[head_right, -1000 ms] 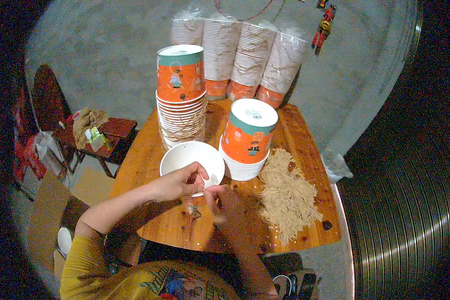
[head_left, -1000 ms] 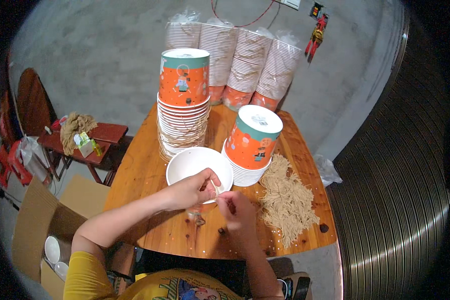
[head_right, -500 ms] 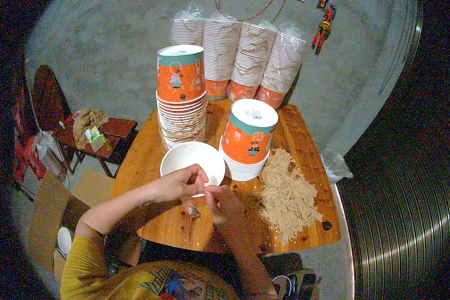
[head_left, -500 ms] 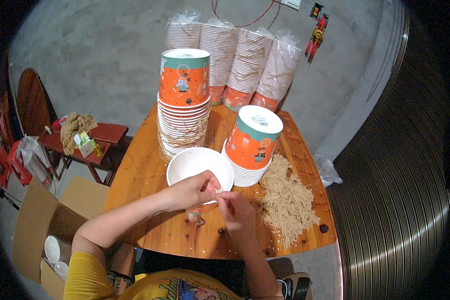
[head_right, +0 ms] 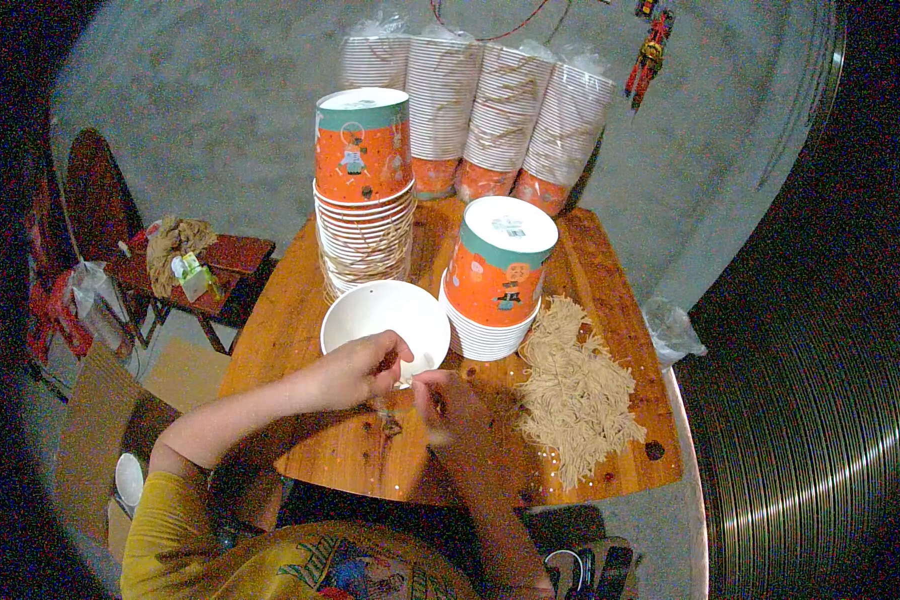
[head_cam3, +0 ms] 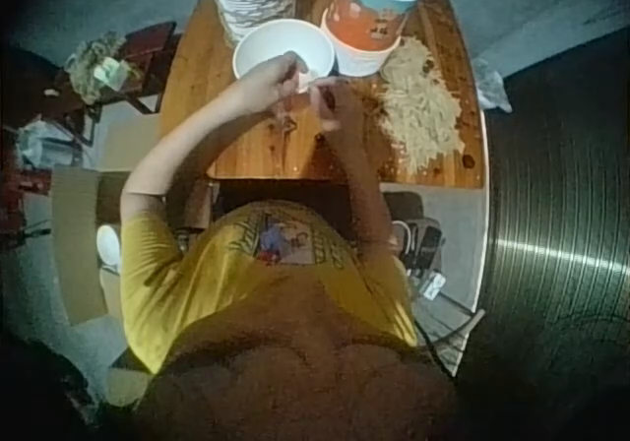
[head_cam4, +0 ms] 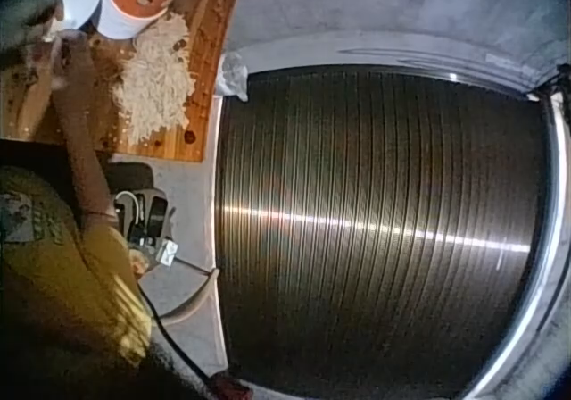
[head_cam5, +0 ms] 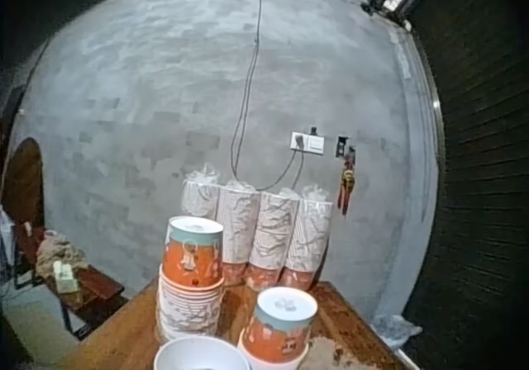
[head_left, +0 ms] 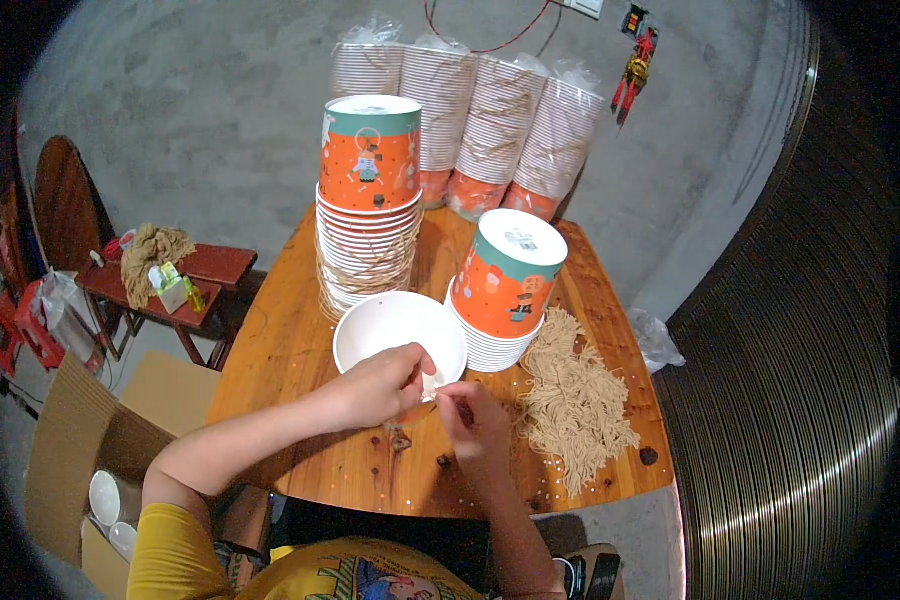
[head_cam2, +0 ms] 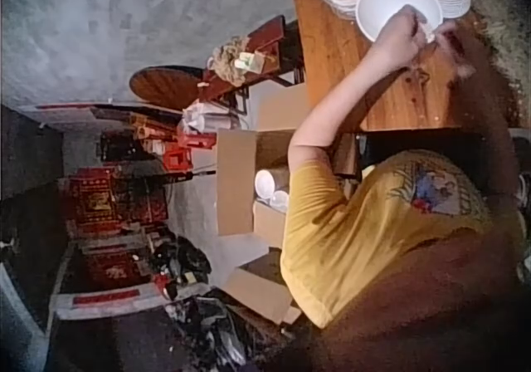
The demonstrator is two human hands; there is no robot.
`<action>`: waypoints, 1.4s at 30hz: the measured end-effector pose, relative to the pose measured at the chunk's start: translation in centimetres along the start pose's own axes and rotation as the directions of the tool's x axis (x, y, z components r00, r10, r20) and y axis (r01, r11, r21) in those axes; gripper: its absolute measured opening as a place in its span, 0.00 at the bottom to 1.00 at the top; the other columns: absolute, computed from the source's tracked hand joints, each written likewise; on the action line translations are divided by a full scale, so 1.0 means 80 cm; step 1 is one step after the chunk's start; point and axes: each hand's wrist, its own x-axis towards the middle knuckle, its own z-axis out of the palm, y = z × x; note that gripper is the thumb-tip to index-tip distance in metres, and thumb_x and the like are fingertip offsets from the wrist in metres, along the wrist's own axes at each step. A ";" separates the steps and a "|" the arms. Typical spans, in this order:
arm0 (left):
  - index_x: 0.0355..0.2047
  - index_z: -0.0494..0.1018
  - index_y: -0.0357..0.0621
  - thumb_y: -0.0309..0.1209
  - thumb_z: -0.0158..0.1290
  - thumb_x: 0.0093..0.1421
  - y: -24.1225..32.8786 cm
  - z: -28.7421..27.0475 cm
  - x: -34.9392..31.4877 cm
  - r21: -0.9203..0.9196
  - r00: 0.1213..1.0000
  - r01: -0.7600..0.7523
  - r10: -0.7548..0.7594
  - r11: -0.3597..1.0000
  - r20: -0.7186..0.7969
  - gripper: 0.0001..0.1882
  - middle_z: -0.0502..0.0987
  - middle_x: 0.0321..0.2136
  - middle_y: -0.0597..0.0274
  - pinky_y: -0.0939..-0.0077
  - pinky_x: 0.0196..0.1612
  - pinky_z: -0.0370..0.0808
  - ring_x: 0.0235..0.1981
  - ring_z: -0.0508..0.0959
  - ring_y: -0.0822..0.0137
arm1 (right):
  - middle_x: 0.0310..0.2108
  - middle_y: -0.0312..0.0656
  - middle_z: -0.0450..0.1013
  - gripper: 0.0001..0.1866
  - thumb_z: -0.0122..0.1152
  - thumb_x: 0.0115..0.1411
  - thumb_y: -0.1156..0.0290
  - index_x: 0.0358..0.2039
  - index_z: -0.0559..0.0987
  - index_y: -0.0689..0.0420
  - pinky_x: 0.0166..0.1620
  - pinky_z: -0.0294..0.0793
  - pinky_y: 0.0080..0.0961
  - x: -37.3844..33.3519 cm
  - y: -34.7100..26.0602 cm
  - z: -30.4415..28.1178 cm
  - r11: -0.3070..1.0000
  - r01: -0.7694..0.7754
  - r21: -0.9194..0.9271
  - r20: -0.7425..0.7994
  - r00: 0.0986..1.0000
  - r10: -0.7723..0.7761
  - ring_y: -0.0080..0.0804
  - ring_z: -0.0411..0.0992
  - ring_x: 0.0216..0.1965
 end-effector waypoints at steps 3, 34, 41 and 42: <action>0.32 0.70 0.36 0.25 0.47 0.56 -0.002 -0.001 -0.003 0.184 0.984 -0.154 0.167 0.971 -0.057 0.06 0.72 0.31 0.47 0.65 0.39 0.70 0.35 0.73 0.52 | 0.19 0.32 0.64 0.04 0.58 0.55 0.80 0.31 0.73 0.59 0.24 0.60 0.15 -0.002 0.007 0.000 1.000 0.014 0.001 0.003 1.000 -0.014 0.15 0.60 0.20; 0.33 0.69 0.37 0.25 0.49 0.57 0.000 -0.008 -0.003 -0.165 0.991 0.089 -0.071 0.982 0.110 0.05 0.72 0.27 0.61 0.77 0.33 0.70 0.29 0.72 0.72 | 0.19 0.29 0.63 0.02 0.55 0.58 0.78 0.33 0.72 0.58 0.25 0.60 0.14 -0.005 0.005 0.002 0.996 -0.005 0.090 0.014 1.000 0.004 0.13 0.60 0.21; 0.30 0.70 0.37 0.29 0.49 0.58 0.001 -0.007 -0.004 -0.195 0.995 0.056 -0.039 0.979 0.090 0.07 0.72 0.26 0.60 0.77 0.29 0.70 0.26 0.72 0.72 | 0.18 0.30 0.63 0.03 0.55 0.58 0.79 0.33 0.72 0.58 0.25 0.60 0.14 -0.003 0.003 0.000 0.999 -0.030 0.033 0.029 0.999 0.029 0.13 0.59 0.21; 0.30 0.70 0.36 0.30 0.49 0.59 0.003 -0.007 -0.003 -0.256 0.983 0.156 -0.123 0.954 0.139 0.08 0.71 0.25 0.60 0.77 0.27 0.69 0.24 0.72 0.72 | 0.18 0.30 0.63 0.03 0.55 0.58 0.79 0.33 0.72 0.58 0.25 0.60 0.14 -0.003 0.004 0.000 0.999 -0.017 0.036 0.023 1.000 0.016 0.13 0.59 0.21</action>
